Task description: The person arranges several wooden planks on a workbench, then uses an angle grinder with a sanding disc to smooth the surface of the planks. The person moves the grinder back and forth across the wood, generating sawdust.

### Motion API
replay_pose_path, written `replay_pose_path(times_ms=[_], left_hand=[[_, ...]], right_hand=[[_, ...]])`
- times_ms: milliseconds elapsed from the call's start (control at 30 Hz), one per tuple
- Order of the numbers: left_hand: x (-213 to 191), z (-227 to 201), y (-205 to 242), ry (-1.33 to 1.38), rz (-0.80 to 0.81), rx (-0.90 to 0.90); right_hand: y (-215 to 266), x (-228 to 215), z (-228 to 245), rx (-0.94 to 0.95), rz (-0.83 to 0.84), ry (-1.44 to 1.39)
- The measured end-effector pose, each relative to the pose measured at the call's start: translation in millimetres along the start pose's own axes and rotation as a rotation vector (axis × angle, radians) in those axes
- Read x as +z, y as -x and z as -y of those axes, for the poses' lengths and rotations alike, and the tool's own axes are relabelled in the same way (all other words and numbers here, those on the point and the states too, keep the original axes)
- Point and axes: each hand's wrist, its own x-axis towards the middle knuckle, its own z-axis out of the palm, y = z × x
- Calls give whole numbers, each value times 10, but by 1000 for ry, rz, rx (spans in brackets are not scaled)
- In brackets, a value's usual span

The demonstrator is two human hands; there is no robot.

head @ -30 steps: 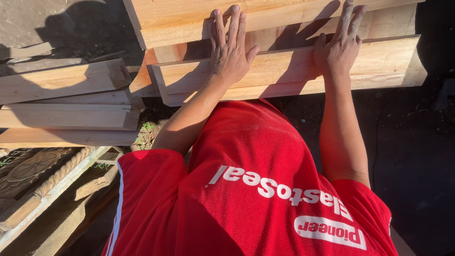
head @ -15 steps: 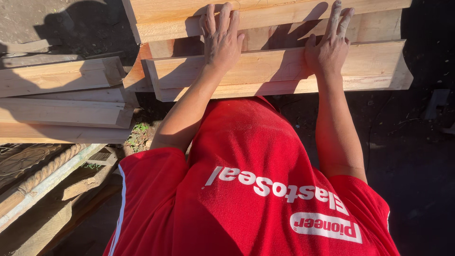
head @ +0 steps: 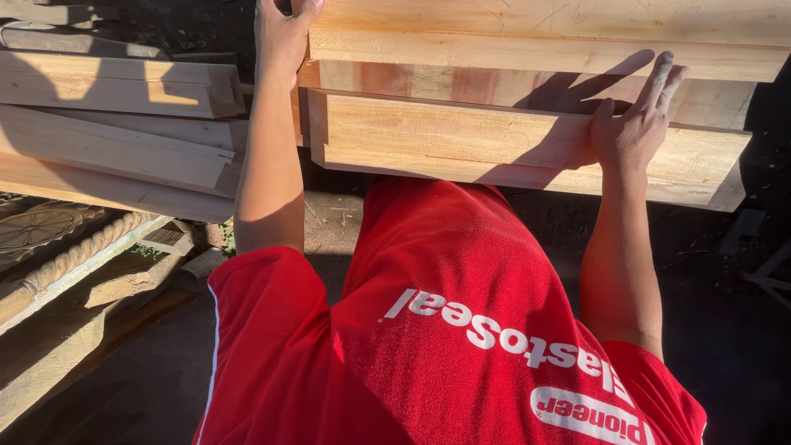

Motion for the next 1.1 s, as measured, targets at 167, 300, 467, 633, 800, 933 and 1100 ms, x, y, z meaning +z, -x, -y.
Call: replay_pose_path(times_ms=[167,300,467,633,800,933,1100], left_hand=[[131,96,-265,341,44,-419],[131,-187,-61,619,39,-76],[-86,-557,381,579,41,55],[-238,-898,764,559,52,4],[-349,-888,1083,461,157,-78],[-411,-834,1425,308,211,-144],[-433,-983,1712,90,228,-197]], right_hand=[[28,-81,48,35,24,22],[45,-216,50,27,-7,-158],[244,-424,114,66,-56,-233],[523,-536,345,114,-81,-271],[1022,-612,538,278,-97,-285],[1301,-622,547,360,-113,-311],[1634,-602,434,400,-126,-354]])
